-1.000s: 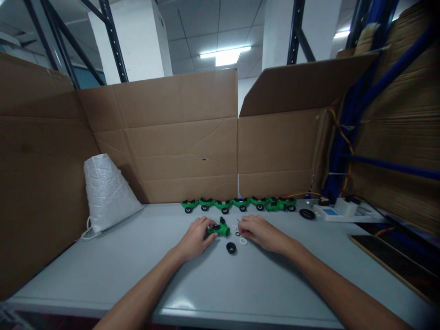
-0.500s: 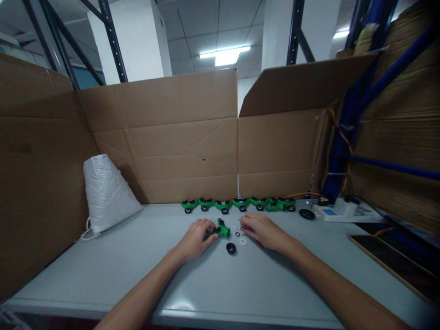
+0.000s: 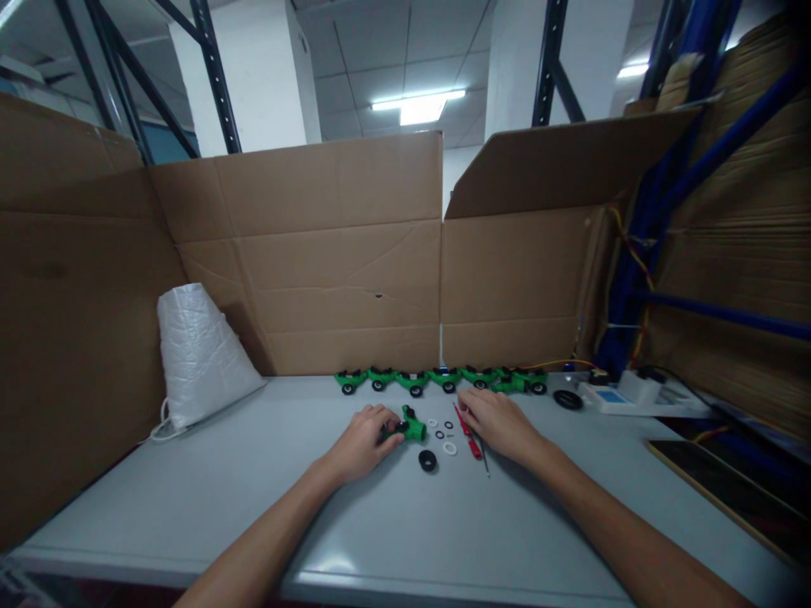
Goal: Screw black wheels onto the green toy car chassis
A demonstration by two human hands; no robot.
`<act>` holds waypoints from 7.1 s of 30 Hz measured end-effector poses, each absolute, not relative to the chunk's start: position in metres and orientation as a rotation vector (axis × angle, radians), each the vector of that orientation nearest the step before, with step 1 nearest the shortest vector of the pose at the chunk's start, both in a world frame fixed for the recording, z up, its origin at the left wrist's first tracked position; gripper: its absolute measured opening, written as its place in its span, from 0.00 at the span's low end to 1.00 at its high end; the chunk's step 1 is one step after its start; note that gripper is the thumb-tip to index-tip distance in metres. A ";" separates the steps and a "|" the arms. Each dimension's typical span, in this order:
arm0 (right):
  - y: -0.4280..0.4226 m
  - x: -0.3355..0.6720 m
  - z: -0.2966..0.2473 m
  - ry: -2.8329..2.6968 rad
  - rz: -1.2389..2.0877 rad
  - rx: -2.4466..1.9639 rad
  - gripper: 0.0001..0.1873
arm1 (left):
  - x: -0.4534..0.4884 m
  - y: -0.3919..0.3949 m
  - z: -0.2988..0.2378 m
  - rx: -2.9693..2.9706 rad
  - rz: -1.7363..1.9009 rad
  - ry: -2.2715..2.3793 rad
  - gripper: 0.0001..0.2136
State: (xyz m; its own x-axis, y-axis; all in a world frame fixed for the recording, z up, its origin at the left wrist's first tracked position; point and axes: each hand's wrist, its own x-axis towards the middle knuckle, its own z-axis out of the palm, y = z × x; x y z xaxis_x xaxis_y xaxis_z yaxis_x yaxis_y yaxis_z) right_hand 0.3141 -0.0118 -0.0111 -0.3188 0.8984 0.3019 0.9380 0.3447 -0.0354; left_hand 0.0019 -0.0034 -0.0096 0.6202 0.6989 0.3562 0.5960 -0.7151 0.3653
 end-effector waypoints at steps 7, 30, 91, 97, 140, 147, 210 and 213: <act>-0.012 0.317 -0.014 -2.227 -0.205 -1.906 0.08 | 0.003 -0.005 -0.007 2.630 0.720 1.066 0.11; 0.018 0.325 0.022 -1.886 0.205 -1.370 0.14 | 0.000 -0.009 -0.006 2.600 0.815 1.071 0.14; -0.009 0.204 0.004 -1.799 0.239 -0.932 0.16 | 0.009 -0.001 -0.009 2.440 0.972 0.911 0.06; -0.010 0.203 0.007 -1.797 0.260 -0.923 0.16 | 0.009 -0.001 -0.010 2.453 0.973 0.901 0.05; -0.008 0.190 0.014 -1.245 1.388 -0.513 0.28 | 0.013 -0.006 -0.007 2.361 0.948 0.992 0.07; -0.008 0.189 0.015 -1.217 1.342 -0.508 0.27 | 0.011 -0.006 -0.006 2.381 0.964 0.963 0.09; -0.011 0.180 0.016 -1.317 1.105 -0.526 0.23 | 0.011 -0.004 -0.001 2.418 0.897 0.966 0.10; -0.010 0.179 0.014 -1.324 1.106 -0.528 0.24 | 0.010 -0.005 -0.002 2.430 0.894 0.936 0.09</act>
